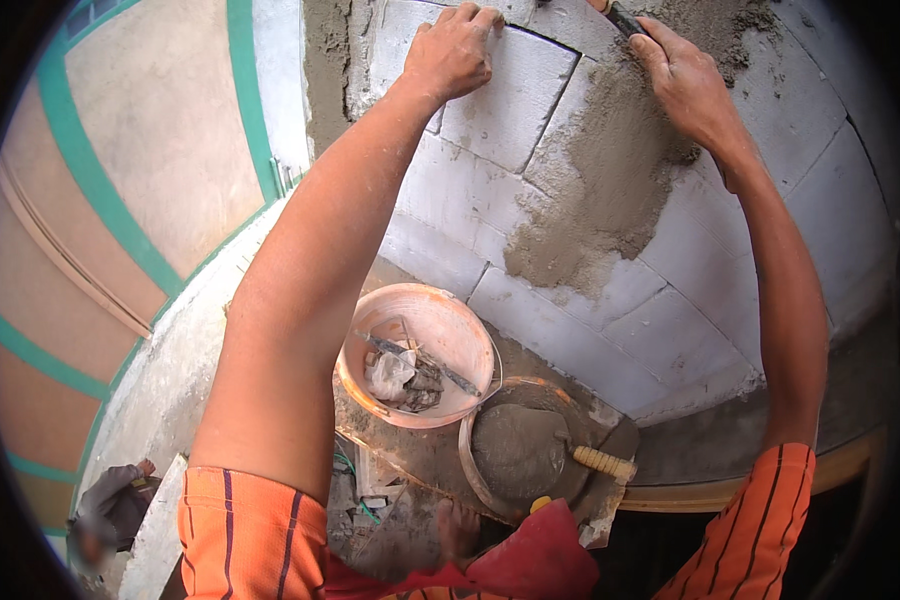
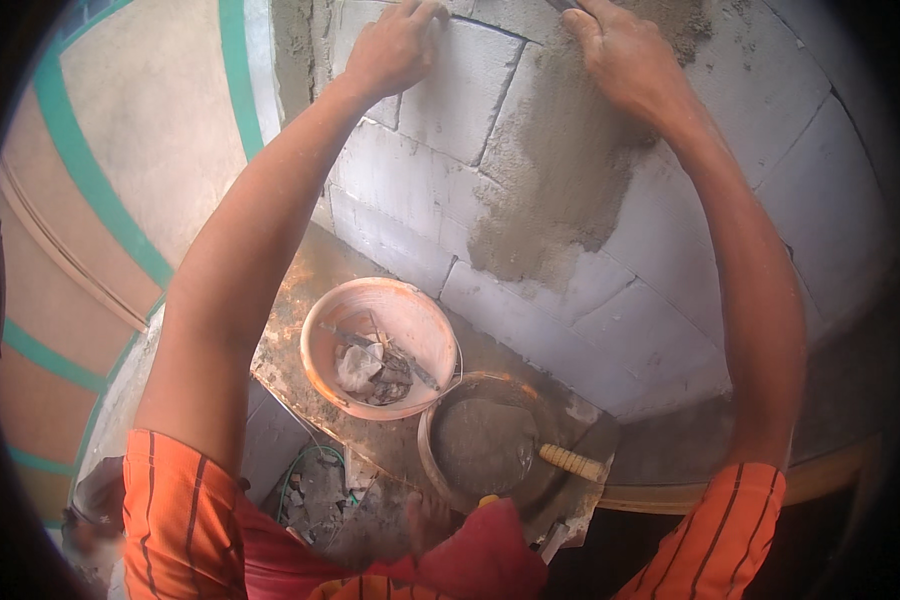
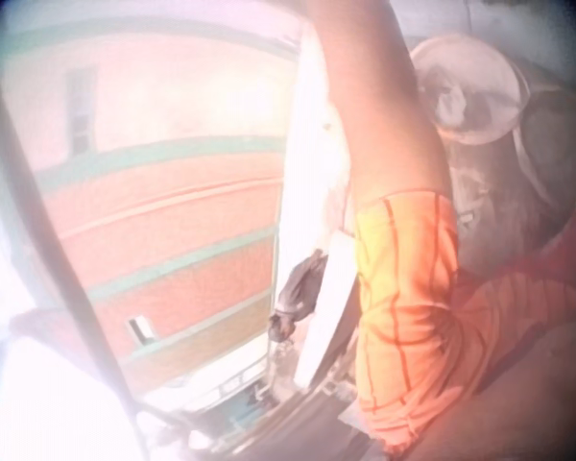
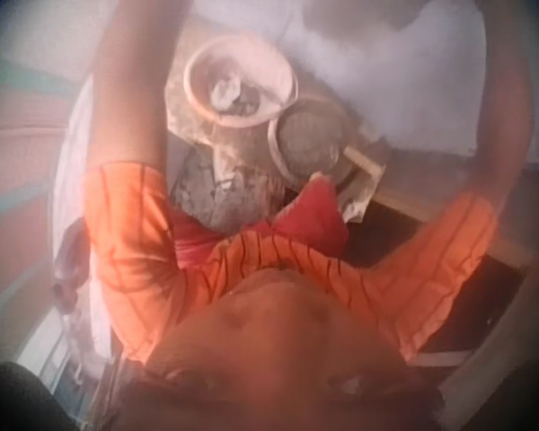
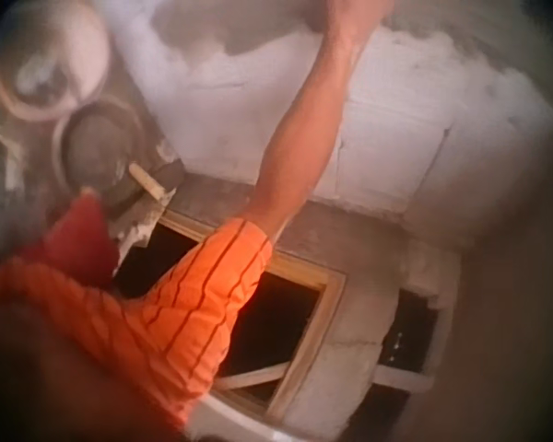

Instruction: The person hammers a nail into a cinder block wall, then scoops cement from a bucket and applies it to the wall using a trowel. The person smooths the cement over the blocks while standing on a wooden platform.

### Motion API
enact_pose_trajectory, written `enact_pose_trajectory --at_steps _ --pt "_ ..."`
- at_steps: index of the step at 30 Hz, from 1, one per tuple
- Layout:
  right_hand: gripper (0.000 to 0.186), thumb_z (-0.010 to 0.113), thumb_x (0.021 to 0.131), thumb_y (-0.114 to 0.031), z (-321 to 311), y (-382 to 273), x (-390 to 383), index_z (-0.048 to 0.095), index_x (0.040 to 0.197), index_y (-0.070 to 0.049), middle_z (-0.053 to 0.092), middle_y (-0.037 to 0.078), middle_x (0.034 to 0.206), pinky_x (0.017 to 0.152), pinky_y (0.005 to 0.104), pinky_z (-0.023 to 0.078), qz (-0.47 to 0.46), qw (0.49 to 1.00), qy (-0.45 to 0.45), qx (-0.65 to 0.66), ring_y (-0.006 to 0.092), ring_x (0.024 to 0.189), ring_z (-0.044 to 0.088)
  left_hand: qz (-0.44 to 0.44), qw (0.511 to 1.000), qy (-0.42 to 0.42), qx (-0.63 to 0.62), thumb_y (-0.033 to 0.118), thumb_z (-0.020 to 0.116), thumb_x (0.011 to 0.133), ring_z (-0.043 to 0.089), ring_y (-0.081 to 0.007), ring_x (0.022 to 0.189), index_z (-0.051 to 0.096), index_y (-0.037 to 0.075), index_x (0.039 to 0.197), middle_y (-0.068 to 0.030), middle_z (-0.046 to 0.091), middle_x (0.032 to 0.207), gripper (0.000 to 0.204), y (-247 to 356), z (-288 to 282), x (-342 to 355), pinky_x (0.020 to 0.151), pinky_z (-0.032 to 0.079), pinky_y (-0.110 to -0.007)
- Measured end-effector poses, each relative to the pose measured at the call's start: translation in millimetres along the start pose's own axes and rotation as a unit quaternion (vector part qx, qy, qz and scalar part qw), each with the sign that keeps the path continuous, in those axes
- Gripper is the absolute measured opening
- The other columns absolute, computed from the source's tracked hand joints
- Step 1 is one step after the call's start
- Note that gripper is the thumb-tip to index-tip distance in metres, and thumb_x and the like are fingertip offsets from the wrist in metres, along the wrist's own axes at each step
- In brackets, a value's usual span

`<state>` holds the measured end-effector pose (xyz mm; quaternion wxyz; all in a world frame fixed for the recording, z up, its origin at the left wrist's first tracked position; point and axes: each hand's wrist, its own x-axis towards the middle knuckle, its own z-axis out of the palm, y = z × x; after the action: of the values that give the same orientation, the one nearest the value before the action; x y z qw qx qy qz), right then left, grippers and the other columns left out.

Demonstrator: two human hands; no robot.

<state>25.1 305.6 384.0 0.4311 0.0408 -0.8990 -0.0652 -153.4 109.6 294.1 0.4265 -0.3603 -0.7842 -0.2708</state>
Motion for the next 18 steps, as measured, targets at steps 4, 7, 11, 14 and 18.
enact_pose_trajectory --at_steps 4,7,11,14,18 --pt "0.043 0.047 0.1 -0.041 -3 -2 -1 0.056 0.132 -0.014 0.067 0.016 0.101 0.086 0.0397 0.049 0.002 0.996 0.042 0.083 0.0287 0.093 0.065 -0.011 1.0 -0.002 -0.022 0.002 0.057 0.073 0.055 -0.039 0.104 0.051 0.006 0.118 -0.0198 0.054 0.111 0.046 -4 3 -2 0.085 0.048 -0.047" --pt "0.043 0.047 0.1 -0.041 12 13 -6 0.056 0.131 -0.014 0.067 0.013 0.092 0.079 0.038 0.05 -0.019 0.999 0.02 0.027 0.0243 0.085 0.065 0.002 1.0 0.005 -0.008 0.003 0.056 0.073 0.055 -0.0393 0.104 0.051 0.007 0.119 -0.0199 0.054 0.111 0.046 -1 3 1 0.085 0.048 -0.047" --pt "0.043 0.047 0.1 -0.039 4 3 -7 0.056 0.131 -0.011 0.061 0.006 0.078 0.065 0.0328 0.047 0.012 0.999 0.016 0.033 0.0151 0.07 0.058 -0.004 1.0 0.001 -0.02 0.004 0.06 0.071 0.054 -0.0396 0.105 0.051 0.007 0.119 -0.0192 0.054 0.112 0.049 1 1 0 0.087 0.047 -0.047" --pt "0.033 0.046 0.095 -0.021 -20 -56 -13 0.058 0.118 -0.001 0.064 0.026 0.104 0.089 0.0455 0.045 0.098 0.977 0.018 0.186 0.0372 0.098 0.063 -0.011 0.999 -0.017 -0.041 0.004 0.062 0.07 0.053 -0.0397 0.107 0.051 0.007 0.121 -0.0194 0.054 0.113 0.052 6 -11 -9 0.089 0.047 -0.047" --pt "0.037 0.049 0.097 -0.025 -20 -36 -16 0.056 0.125 -0.003 0.061 0.021 0.099 0.08 0.0409 0.045 0.025 0.996 -0.051 0.075 0.0277 0.089 0.061 0.01 0.998 -0.044 -0.043 0.004 0.062 0.07 0.052 -0.0388 0.112 0.047 0.007 0.128 -0.0201 0.052 0.121 0.06 -7 -5 -3 0.094 0.045 -0.046"
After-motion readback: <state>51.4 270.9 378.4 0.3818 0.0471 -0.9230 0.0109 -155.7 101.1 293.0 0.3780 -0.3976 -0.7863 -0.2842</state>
